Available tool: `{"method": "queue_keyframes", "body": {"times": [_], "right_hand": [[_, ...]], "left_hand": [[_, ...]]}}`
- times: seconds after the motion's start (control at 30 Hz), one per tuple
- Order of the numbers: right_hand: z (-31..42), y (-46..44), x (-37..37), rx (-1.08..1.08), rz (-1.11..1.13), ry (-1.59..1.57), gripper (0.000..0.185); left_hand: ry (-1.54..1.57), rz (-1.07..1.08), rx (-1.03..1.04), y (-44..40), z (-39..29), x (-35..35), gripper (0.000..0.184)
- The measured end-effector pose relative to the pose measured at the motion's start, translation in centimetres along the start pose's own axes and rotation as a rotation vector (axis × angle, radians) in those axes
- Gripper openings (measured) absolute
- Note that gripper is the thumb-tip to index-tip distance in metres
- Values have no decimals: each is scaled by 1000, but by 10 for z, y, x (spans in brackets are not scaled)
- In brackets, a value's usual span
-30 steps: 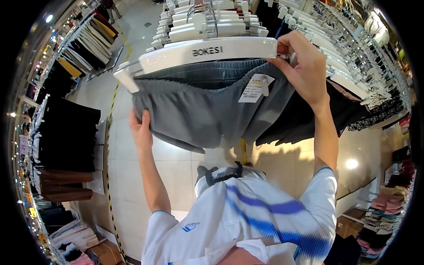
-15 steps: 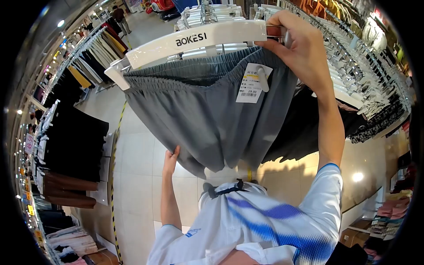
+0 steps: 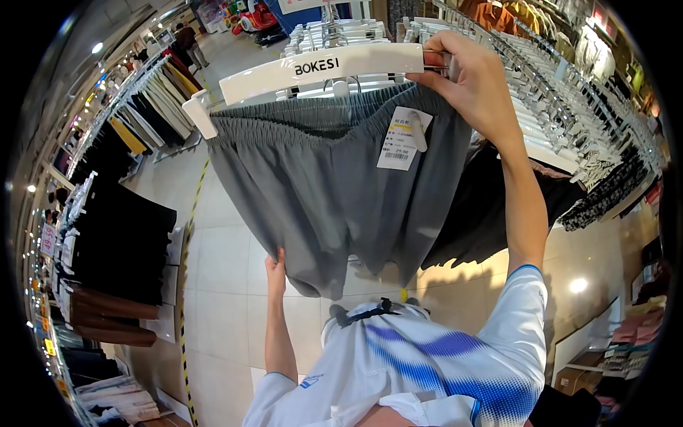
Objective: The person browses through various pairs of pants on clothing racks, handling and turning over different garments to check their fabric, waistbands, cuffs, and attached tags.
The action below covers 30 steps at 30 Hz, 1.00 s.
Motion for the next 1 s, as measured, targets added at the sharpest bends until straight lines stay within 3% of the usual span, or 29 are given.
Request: {"method": "queue_keyframes", "body": {"times": [0.07,0.17,0.27,0.53,0.63,0.7,0.9,0.93,0.97,1.0], "right_hand": [[1,1,-2,-14,-36,-92,30],[2,0,-5,-19,-10,-71,31],[0,1,-4,31,7,-102,31],[-7,1,-10,13,7,-60,28],[-7,3,-8,7,36,-22,28],[-7,9,-5,9,47,-29,27],[-33,30,3,215,65,-100,28],[-36,34,7,233,102,-85,27],[-36,40,10,231,104,-89,27],[-37,46,15,239,129,-97,27]], "left_hand": [[38,53,-2,-1,10,-6,29],[-170,178,44,4,19,-3,25],[-226,343,-112,9,65,3,31],[-234,366,-93,30,128,-3,37],[-145,301,-158,30,154,-20,37],[-221,387,-228,36,178,-29,35],[-102,385,-363,62,225,-49,25],[-146,246,-271,65,220,-50,20],[-145,242,-272,70,216,-54,20],[-184,252,-371,76,226,-61,19]]}}
Point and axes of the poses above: each hand's wrist, its own y-axis away from the middle knuckle, its own x-axis out of the palm, z = x × y, the point moved 8 cm from there along -y, towards the middle knuckle, and after that the axes turned 3 degrees about -z, right-handed, at the moved point
